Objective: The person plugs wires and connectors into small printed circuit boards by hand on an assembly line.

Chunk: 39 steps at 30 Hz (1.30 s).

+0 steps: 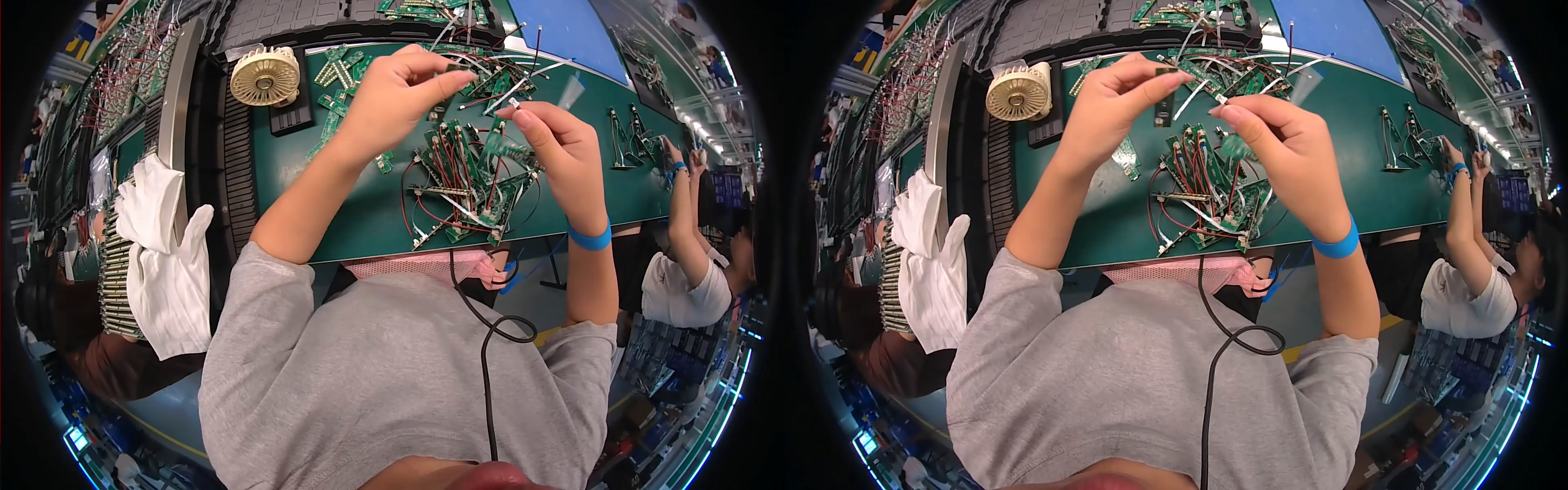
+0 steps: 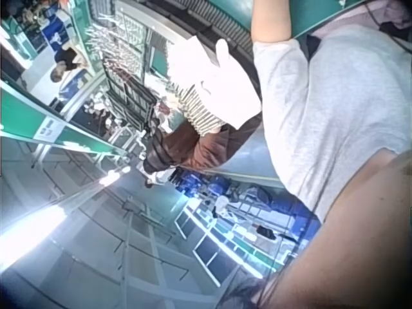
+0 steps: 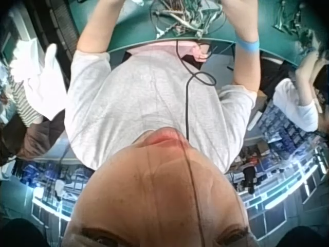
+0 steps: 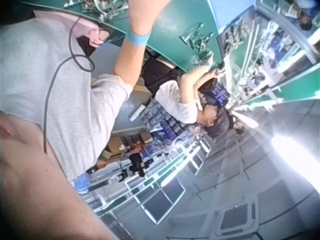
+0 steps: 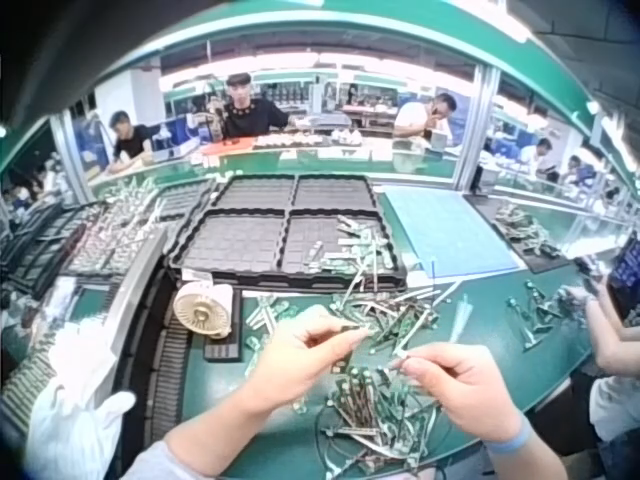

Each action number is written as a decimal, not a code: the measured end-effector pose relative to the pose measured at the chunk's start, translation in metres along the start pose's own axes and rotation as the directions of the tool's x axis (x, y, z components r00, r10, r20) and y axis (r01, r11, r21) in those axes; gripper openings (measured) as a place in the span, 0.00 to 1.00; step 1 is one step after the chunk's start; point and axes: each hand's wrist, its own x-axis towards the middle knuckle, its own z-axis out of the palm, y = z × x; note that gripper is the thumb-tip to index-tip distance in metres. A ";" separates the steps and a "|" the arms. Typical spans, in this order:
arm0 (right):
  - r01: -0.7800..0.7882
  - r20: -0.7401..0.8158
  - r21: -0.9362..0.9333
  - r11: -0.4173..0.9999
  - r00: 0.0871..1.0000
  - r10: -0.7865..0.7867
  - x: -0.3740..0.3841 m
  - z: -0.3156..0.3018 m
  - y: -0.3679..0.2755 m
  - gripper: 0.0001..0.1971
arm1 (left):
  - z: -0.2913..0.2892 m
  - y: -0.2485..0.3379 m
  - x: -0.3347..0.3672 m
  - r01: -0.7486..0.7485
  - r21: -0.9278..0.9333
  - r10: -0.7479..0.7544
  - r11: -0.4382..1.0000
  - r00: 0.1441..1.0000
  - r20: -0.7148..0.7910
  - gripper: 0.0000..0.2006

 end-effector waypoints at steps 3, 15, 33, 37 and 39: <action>-0.061 0.018 0.038 0.997 0.998 0.061 0.000 0.001 0.001 0.11 | -0.007 0.022 0.000 0.272 -0.217 -0.272 0.938 0.962 0.027 0.10; -0.008 -0.120 0.270 0.963 0.992 0.042 -0.001 0.006 0.004 0.10 | 0.004 0.031 -0.009 0.162 -0.341 -0.075 0.926 0.964 0.255 0.21; -0.005 -0.165 0.139 0.990 0.986 0.028 -0.007 -0.002 -0.001 0.09 | 0.015 0.040 -0.020 -0.176 0.177 0.140 0.968 0.970 0.200 0.14; -0.040 -0.201 0.111 0.993 0.978 0.062 -0.009 0.000 -0.003 0.09 | 0.023 0.035 -0.024 -0.383 0.295 0.354 0.876 0.924 0.146 0.16; -0.095 -0.147 0.156 0.983 0.982 0.118 -0.009 -0.003 -0.003 0.11 | 0.023 0.036 -0.024 -0.400 0.320 0.369 0.859 0.916 0.156 0.16</action>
